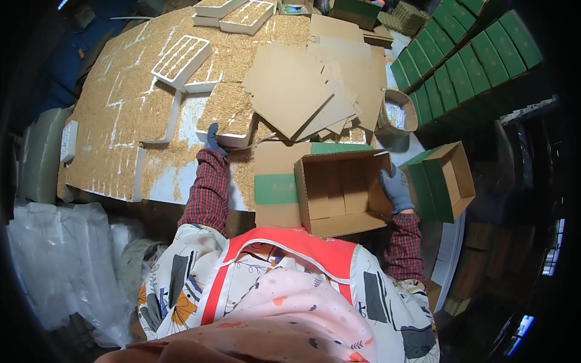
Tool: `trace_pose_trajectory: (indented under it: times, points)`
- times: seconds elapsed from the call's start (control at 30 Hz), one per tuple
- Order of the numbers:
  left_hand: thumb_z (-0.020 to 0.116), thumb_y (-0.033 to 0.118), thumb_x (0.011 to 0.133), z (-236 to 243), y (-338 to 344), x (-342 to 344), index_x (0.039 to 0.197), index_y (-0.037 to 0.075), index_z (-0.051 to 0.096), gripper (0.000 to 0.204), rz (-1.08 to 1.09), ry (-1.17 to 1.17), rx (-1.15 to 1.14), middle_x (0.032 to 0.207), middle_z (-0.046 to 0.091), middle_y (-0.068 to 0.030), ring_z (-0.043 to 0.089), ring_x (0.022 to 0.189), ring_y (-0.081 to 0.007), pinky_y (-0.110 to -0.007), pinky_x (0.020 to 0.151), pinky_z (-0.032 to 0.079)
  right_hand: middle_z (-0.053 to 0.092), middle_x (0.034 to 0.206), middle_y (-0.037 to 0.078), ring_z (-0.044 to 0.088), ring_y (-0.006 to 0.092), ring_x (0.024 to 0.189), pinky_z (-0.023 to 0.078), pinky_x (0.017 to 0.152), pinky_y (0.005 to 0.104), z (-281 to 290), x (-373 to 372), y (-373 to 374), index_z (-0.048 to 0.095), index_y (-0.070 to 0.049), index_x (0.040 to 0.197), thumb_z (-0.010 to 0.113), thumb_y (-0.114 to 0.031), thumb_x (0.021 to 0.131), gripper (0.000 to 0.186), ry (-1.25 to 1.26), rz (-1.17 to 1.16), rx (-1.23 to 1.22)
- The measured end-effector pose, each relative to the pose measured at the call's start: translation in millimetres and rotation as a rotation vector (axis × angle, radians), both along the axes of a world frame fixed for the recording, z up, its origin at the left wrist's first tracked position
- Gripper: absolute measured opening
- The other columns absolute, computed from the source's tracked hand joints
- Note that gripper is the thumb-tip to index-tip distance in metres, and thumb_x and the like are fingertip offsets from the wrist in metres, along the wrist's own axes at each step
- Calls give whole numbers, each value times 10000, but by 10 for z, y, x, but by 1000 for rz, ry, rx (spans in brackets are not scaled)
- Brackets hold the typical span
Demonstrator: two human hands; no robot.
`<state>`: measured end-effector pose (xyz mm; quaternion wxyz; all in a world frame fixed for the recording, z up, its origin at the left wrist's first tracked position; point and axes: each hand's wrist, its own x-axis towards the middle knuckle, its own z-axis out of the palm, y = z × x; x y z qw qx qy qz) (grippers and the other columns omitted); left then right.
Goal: The person places items into cardboard boxes and stacks the filled boxes onto a larger pile.
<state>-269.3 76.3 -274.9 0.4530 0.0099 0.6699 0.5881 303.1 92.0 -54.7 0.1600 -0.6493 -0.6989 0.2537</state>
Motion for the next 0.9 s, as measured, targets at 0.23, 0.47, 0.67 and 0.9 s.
trace_pose_trajectory:
  times: [0.23, 0.47, 0.67, 0.9]
  points:
    - [636, 372, 837, 1243, -1746, -41, 1367, 97, 419, 634, 50, -551, 522, 1371, 475, -117, 488, 1218, -323, -486, 1028, 399, 664, 1018, 131, 620, 236, 920, 470, 806, 354, -380, 397, -13, 595, 3, 1133, 577, -270, 904, 356, 206, -42, -92]
    - [502, 325, 928, 2428, -2228, 339, 1420, 74, 327, 580, -8, -390, 497, 1413, 415, -153, 427, 1276, -334, -498, 1081, 333, 526, 1268, 98, 496, 161, 1091, 393, 957, 269, 282, -93, -110, 418, 11, 1356, 324, -607, 948, 747, 745, -115, -532]
    - [549, 318, 903, 3285, -1515, 1170, 1379, 54, 391, 566, -525, -613, 338, 1325, 512, -142, 511, 1198, -307, -459, 1021, 408, 471, 1363, 158, 457, 221, 1233, 342, 1030, 294, -138, -110, 45, 384, 6, 1386, 223, -637, 943, 797, 783, -8, -454]
    - [567, 330, 887, 3422, -636, 1888, 1284, 54, 509, 487, -1131, -360, -23, 1249, 577, -104, 542, 1161, -227, -374, 994, 430, 630, 949, 91, 601, 181, 850, 520, 759, 324, 318, -564, -224, 562, -57, 1039, 540, -310, 951, 268, 1568, -221, -673]
